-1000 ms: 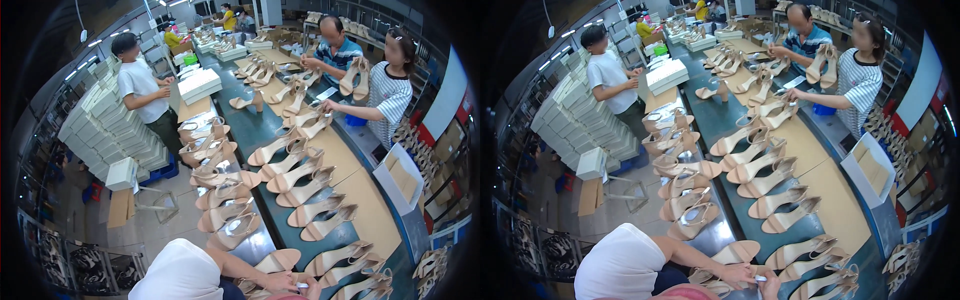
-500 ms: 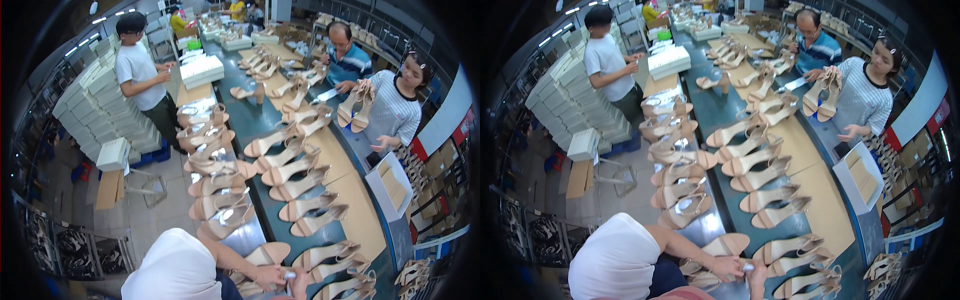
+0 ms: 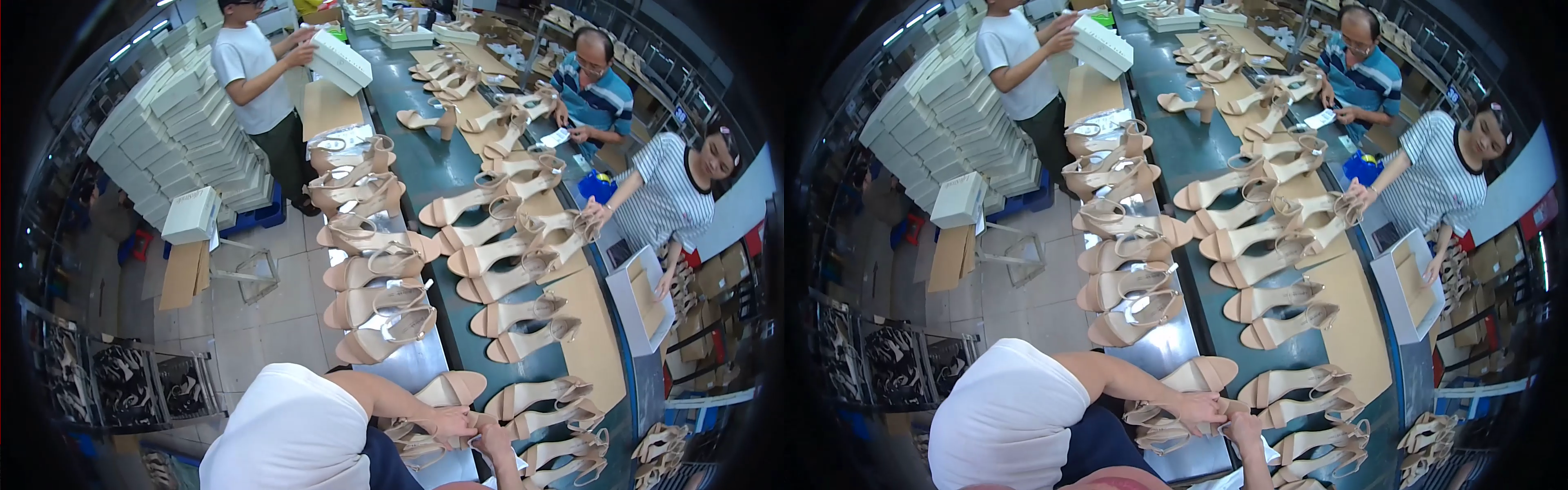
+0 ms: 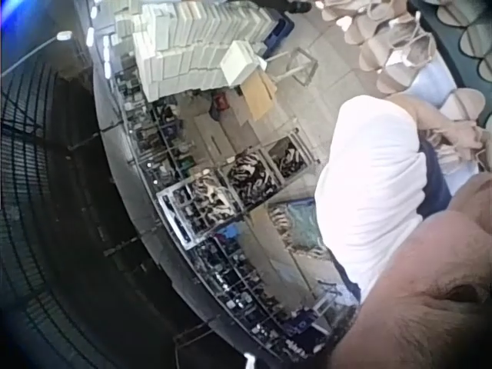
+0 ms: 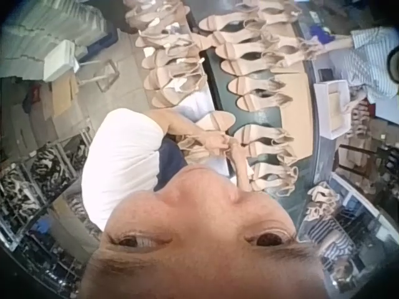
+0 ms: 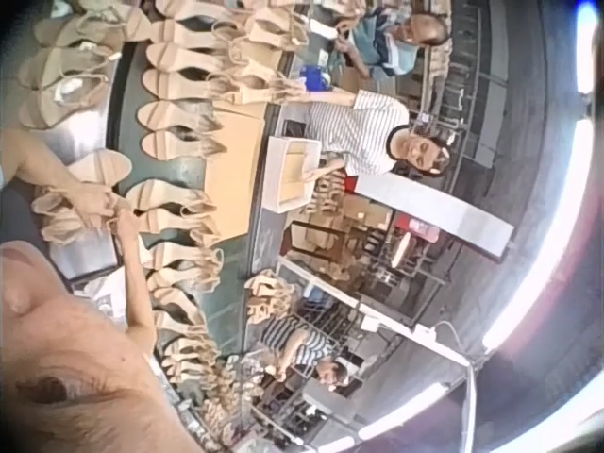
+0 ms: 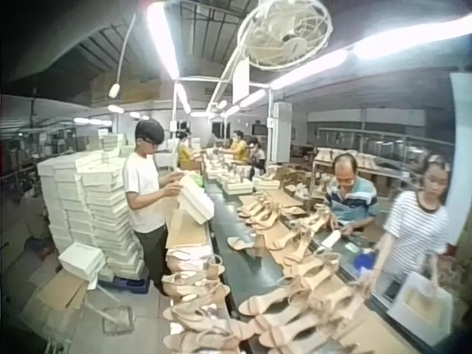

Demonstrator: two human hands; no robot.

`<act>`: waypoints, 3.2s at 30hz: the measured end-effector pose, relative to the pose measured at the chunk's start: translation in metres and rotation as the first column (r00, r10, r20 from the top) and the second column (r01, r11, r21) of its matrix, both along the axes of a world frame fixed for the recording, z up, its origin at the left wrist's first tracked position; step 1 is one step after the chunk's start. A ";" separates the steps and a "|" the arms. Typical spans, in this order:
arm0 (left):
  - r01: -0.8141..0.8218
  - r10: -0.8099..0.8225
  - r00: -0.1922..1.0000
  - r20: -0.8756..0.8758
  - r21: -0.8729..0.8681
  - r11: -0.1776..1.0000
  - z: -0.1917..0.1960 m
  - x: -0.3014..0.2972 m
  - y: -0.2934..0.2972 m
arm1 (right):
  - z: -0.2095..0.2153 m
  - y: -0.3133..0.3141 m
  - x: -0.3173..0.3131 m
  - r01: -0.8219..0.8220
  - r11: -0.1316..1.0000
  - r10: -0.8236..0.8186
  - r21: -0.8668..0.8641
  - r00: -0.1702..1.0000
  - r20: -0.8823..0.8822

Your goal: Inspecting and cleaning high-heeled sandals on an assembly line.

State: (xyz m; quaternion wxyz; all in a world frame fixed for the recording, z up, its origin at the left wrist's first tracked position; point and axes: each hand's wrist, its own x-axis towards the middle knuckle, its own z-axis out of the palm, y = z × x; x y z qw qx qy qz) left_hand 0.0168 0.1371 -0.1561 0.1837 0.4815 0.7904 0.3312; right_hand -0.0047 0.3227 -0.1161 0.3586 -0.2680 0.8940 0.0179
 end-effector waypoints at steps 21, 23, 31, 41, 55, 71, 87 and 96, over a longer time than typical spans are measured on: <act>0.195 -0.193 0.975 0.106 -0.005 0.981 0.007 -0.025 -0.057 | 0.277 -0.071 0.156 0.474 0.528 -0.751 -0.705 -0.126 -0.648; 0.204 -0.203 0.979 0.021 -0.044 0.978 0.016 -0.028 -0.059 | 0.285 -0.077 0.175 0.339 0.633 -0.541 -0.696 -0.449 -0.711; 0.247 -0.261 0.964 -0.055 -0.188 0.951 0.044 -0.015 -0.039 | 0.249 -0.076 0.232 0.453 0.665 -0.129 -0.594 -0.713 -0.689; 0.142 -0.113 0.986 0.123 -0.261 0.955 0.028 0.001 -0.045 | 0.204 -0.063 0.233 0.704 0.495 -0.294 -0.510 -0.416 -0.860; -0.632 0.585 0.284 0.760 -0.311 0.710 0.035 -0.001 -0.165 | 0.001 -0.166 0.197 0.568 -0.753 -0.540 -0.334 -0.242 0.806; -0.655 -0.543 -0.608 0.578 0.021 0.755 0.040 0.023 -0.139 | 0.013 -0.160 0.158 0.207 -0.859 0.511 0.468 0.402 0.760; -0.619 -0.528 -0.620 0.581 0.051 0.784 0.049 0.030 -0.134 | 0.020 -0.155 0.168 0.269 -0.892 0.451 0.364 0.457 0.767; -0.330 -0.040 0.275 0.961 0.133 0.935 0.062 0.009 -0.137 | 0.058 -0.135 0.177 0.435 -0.709 -0.483 -0.555 0.273 0.832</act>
